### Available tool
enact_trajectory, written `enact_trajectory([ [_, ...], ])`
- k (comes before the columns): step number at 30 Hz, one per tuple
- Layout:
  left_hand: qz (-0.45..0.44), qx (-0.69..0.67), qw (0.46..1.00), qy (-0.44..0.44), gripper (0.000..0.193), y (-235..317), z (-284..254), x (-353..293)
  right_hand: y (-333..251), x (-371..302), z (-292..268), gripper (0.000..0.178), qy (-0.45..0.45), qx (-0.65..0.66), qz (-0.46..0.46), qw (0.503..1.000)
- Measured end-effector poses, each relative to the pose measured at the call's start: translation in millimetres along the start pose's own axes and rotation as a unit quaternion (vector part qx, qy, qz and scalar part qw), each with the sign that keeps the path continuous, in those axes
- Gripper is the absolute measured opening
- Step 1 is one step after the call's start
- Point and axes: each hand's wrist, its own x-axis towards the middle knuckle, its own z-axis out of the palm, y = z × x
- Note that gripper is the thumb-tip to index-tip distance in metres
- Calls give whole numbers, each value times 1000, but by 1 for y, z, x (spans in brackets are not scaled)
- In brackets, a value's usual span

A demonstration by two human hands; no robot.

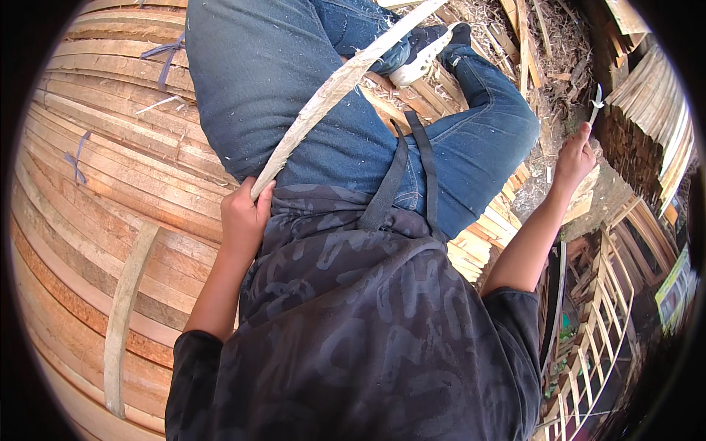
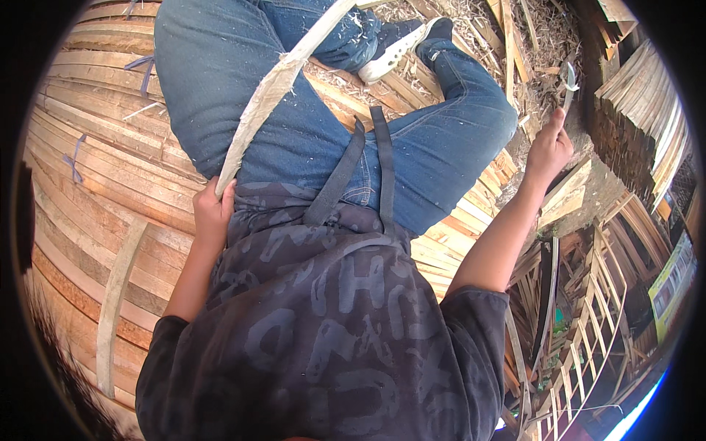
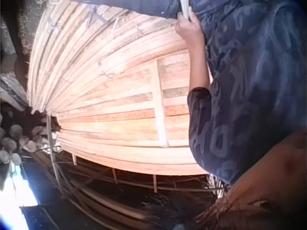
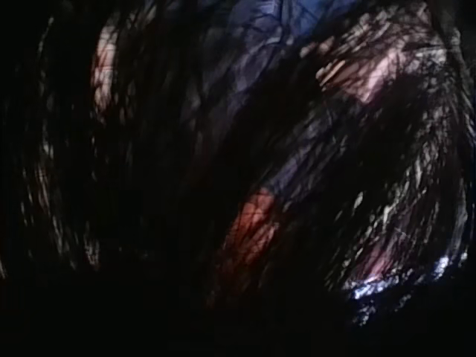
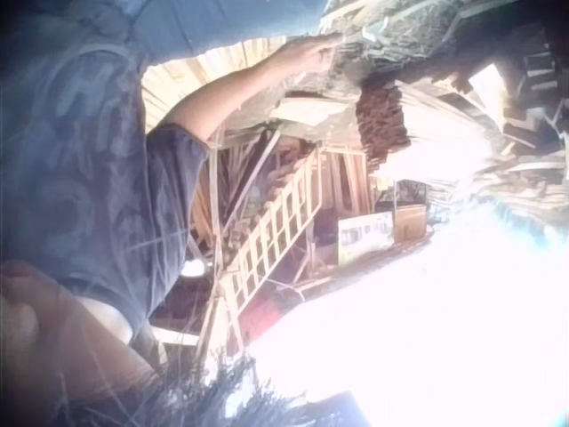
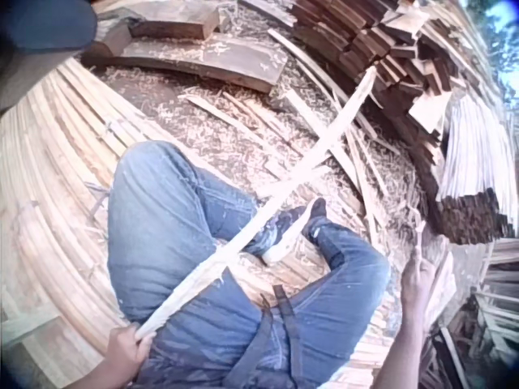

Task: The person sits cross-legged on the ground and uses a curved knife to shave thin strips from a long piece of wood held in their left hand. They repeatedly draw the blade along the wood to remove bark and smooth the surface, with wood shavings accumulating on their lap and the ground.

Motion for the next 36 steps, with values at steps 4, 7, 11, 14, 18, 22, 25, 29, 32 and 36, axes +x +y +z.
enact_trajectory([
  [4,2,40,999,-3,28,3,-1,-1,-26,-68,57,53,-102,69,-46,991],
  [7,4,93,996,10,29,7,-4,-1,-78,-102,88,46,-161,41,-148,975],
  [11,-1,108,994,3,28,13,-6,-2,-136,-121,106,54,-207,4,-218,954],
  [14,9,129,991,-18,26,16,-7,-8,-145,-110,107,66,-203,-135,-253,936],
  [18,-18,134,988,-72,24,28,-14,-5,-127,-62,108,67,-103,-194,-269,938],
  [22,-41,108,988,-104,25,26,-14,-6,-134,-72,102,66,-116,-198,-224,947],
  [25,-50,102,986,-123,25,27,-15,-8,-123,-83,112,65,-60,-163,-216,961],
  [29,-50,102,983,-148,25,34,-19,-5,-99,-57,115,68,-7,-189,-181,965],
  [32,-53,97,982,-155,24,34,-20,-5,-98,-55,111,68,-49,-156,-170,972],
  [36,-63,82,980,-172,24,32,-20,-5,-131,-77,89,62,-146,-104,-177,968],
])
